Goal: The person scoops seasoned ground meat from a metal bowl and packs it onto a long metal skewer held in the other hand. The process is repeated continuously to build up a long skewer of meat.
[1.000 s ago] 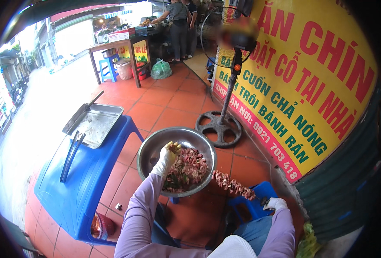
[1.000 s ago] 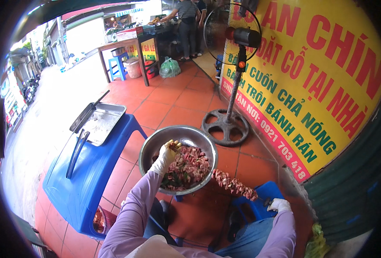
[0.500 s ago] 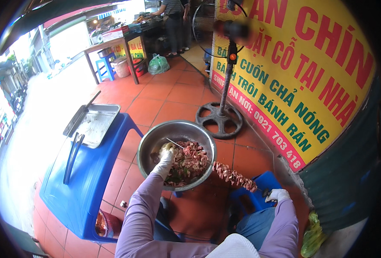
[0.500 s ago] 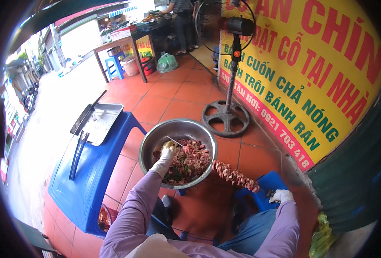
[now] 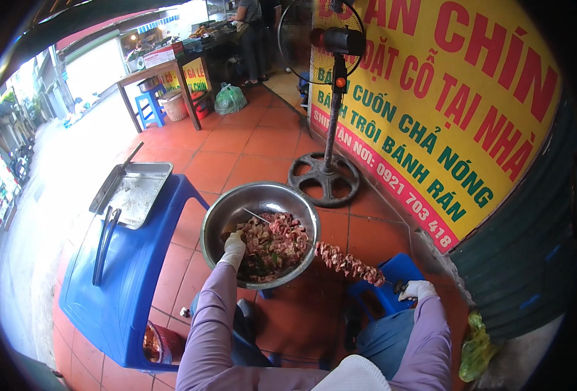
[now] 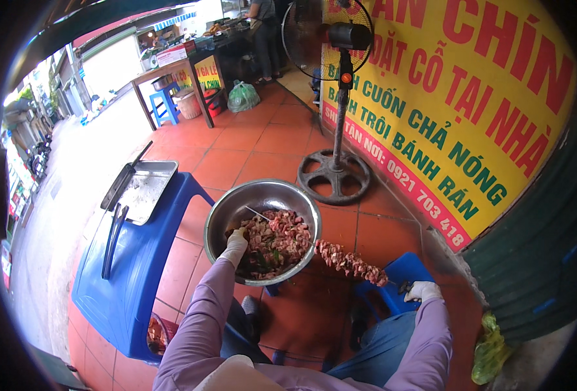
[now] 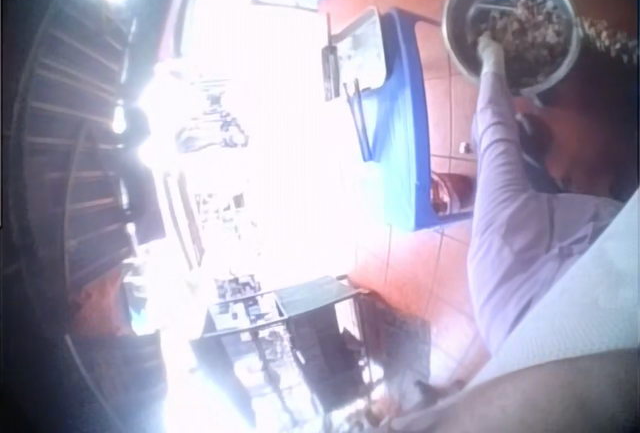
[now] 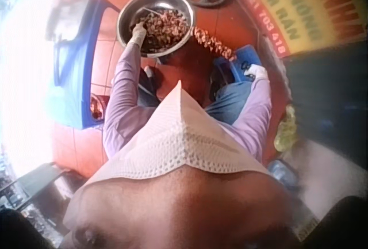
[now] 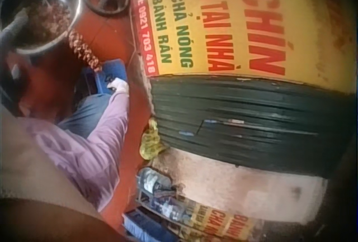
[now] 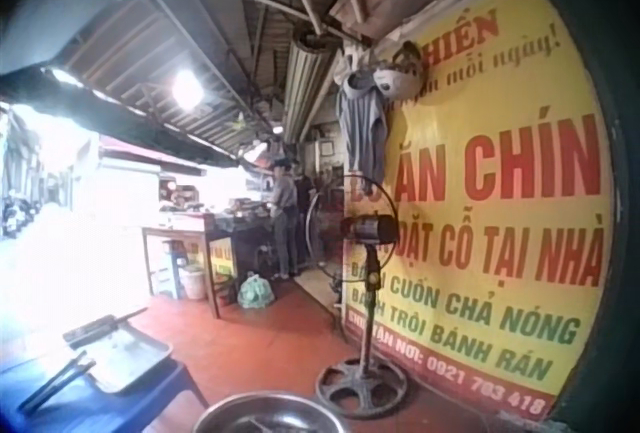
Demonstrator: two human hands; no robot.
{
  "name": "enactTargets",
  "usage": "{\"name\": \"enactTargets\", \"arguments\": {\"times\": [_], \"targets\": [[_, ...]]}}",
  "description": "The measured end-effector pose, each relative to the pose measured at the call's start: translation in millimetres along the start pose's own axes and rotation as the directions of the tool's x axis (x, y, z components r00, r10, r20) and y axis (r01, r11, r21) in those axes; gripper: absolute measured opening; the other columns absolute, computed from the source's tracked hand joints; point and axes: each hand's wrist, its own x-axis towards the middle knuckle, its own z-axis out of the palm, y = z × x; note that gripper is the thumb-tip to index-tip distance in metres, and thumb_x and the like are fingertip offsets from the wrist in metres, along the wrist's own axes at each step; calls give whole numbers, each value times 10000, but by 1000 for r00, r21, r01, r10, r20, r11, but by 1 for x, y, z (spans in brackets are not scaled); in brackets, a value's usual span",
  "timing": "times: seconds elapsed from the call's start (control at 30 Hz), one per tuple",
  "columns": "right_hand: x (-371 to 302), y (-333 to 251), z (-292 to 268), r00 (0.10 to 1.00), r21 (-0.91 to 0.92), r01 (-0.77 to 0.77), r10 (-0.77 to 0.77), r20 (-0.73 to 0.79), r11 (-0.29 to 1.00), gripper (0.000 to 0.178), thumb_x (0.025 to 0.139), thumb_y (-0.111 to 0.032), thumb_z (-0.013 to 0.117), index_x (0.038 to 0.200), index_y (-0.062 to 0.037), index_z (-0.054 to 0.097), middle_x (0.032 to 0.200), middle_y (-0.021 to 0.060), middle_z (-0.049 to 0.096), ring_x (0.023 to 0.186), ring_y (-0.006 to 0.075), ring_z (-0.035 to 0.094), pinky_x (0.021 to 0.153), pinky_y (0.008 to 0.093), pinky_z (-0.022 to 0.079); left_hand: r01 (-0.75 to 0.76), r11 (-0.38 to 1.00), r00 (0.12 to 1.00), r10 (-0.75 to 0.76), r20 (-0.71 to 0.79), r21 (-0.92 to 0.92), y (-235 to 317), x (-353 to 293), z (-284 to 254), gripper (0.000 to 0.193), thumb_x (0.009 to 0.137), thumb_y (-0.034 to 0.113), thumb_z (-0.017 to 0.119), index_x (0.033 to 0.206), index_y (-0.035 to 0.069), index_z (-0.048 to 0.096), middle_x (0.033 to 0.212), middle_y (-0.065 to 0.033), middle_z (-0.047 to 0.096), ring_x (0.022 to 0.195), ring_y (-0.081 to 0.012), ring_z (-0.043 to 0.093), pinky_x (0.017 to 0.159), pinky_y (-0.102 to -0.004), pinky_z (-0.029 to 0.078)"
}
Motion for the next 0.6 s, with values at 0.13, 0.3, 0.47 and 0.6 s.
{"name": "enactTargets", "arguments": {"times": [0.13, 0.3, 0.47, 0.6], "targets": [[5, 4, 2, 999, 17, 38, -38, 27, 999, 239, 743, -308, 766, 849, -114, 675, 699, -36, 592, 599, 84, 491, 537, 276, 401, -73, 993, 983, 56, 176, 96, 5, 6, -15, 219, 779, 148, 539, 945, 176, 679, 981, -141, 655, 986, -323, 614, 853, -411, 475], [-4, 2, 3, 1000, -16, 5, -5, 17, 1000, 228, 747, -301, 763, 835, -113, 669, 679, -33, 577, 586, 89, 489, 528, 291, 400, -51, 997, 983, 41, 181, 51, 22, 0, -34, 212, 745, 197, 586, 933, 188, 682, 986, -134, 659, 976, -319, 618, 850, -408, 478], [-2, -6, 1, 1000, -40, -2, 2, 6, 999, 243, 737, -300, 768, 832, -98, 670, 674, -14, 574, 585, 102, 508, 528, 306, 414, -209, 977, 963, 198, 184, 40, 40, -3, -52, 209, 687, 165, 660, 886, 209, 706, 925, -118, 669, 911, -283, 640, 811, -382, 498], [-4, -4, 3, 1000, -54, -15, 15, -6, 998, 260, 735, -309, 769, 843, -93, 673, 682, -8, 579, 582, 104, 505, 527, 297, 408, -177, 983, 943, 182, 278, -41, 55, -17, -57, 187, 670, 131, 655, 831, 208, 709, 885, -93, 672, 879, -273, 640, 787, -373, 503]]}}
